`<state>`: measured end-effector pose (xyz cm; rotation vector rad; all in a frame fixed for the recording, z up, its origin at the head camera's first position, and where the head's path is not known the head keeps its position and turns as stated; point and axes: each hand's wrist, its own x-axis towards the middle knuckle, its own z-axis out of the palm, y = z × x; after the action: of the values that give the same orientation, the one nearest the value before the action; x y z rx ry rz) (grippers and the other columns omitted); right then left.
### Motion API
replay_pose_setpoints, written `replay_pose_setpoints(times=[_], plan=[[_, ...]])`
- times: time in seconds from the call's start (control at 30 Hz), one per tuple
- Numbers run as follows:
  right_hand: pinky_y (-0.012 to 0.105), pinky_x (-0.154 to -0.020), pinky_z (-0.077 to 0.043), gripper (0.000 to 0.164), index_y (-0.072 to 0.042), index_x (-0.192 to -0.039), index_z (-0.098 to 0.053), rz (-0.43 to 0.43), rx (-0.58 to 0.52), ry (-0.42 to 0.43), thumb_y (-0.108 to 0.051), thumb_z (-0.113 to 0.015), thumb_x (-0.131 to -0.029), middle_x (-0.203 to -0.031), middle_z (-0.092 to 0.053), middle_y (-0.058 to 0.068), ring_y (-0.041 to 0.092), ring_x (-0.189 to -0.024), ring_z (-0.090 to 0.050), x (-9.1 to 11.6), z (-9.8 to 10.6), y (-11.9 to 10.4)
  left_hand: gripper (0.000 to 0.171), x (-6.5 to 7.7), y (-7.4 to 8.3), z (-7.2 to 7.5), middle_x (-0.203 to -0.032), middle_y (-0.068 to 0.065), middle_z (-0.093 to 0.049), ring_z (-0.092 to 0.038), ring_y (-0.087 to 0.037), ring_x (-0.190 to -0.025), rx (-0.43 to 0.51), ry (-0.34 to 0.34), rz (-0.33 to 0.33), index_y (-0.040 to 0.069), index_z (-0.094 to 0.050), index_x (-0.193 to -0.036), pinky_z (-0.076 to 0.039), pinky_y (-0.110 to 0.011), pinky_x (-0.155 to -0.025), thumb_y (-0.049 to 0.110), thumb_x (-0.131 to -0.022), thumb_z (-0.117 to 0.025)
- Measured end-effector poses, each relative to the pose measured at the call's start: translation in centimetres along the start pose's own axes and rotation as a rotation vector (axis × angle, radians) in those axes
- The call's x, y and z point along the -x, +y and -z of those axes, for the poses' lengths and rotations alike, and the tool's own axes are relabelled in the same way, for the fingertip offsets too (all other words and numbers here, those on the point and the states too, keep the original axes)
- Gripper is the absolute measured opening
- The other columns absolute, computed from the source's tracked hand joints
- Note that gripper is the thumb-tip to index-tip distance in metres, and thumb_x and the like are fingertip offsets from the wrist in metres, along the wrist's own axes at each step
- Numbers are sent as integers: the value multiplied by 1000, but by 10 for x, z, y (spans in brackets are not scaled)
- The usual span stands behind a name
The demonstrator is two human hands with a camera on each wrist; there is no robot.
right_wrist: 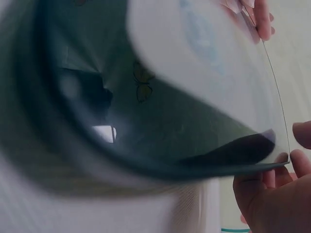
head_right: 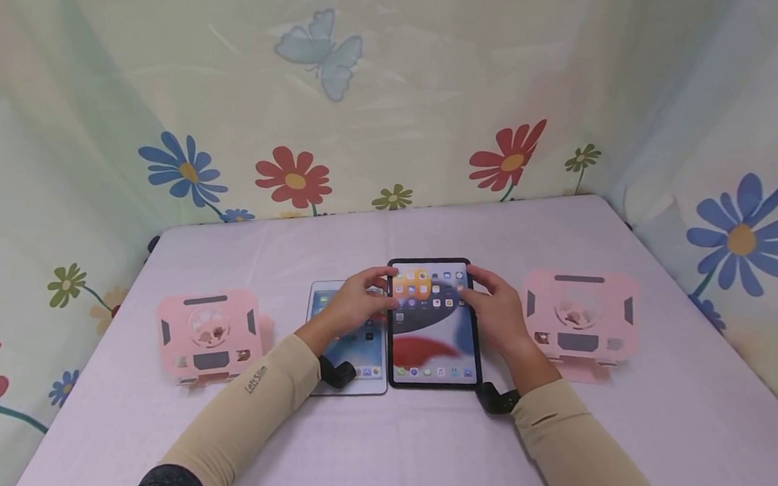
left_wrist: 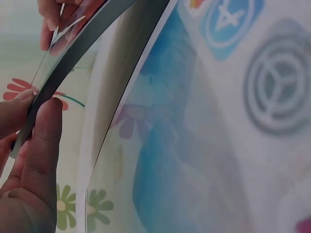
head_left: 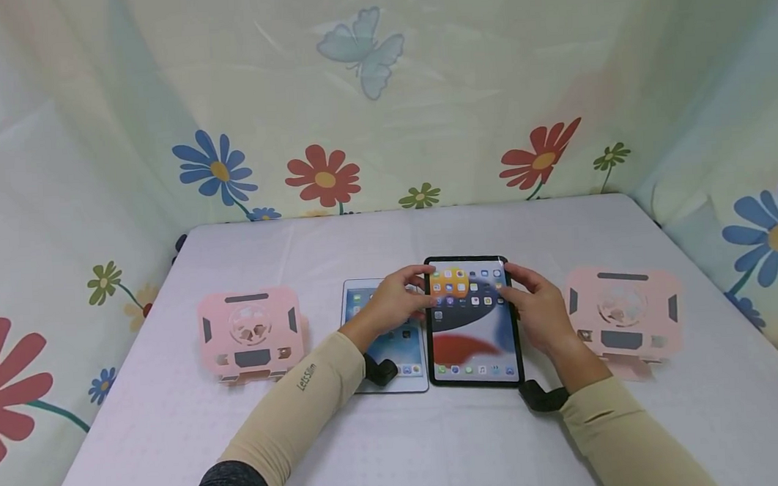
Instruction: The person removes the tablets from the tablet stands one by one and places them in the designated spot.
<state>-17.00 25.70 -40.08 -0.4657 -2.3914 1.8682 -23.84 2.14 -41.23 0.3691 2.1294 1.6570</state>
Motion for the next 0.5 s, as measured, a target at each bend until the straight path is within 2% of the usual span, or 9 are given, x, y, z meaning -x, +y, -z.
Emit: replay_pose_setpoints(times=[0.1,0.23,0.37,0.5], plan=[[35,-99,-48,54,-10,-153,-42,4,4,-12,-18,-56,-102,-158,-34,13,30,-123,-52,2,0,1,53,0,0,-1,-110,-5,-57,-65,-19,-88,-15,4,7,22,-58,-138,-59,-30,-69,11,-89,-77],[51,-111,-36,58,-9,-155,-37,31,18,-40,-25,-56,-102,-159,-32,15,35,-135,-43,3,0,0,53,1,1,-2,-109,-3,-57,-65,-18,-88,-48,18,14,23,-59,-138,-59,-29,-69,12,-89,-77],[56,-112,-33,63,-10,-158,-30,57,56,-66,-29,-55,-103,-159,-30,19,39,-138,-39,3,0,-2,51,4,2,-3,-114,-4,-59,-65,-17,-90,-105,32,20,22,-59,-138,-59,-28,-72,14,-90,-77],[56,-112,-33,65,-11,-159,-27,47,99,-69,-31,-55,-103,-159,-29,22,42,-139,-37,4,1,-2,50,6,3,-4,-127,-4,-60,-63,-16,-99,-192,55,13,22,-60,-138,-57,-29,-80,19,-91,-76]])
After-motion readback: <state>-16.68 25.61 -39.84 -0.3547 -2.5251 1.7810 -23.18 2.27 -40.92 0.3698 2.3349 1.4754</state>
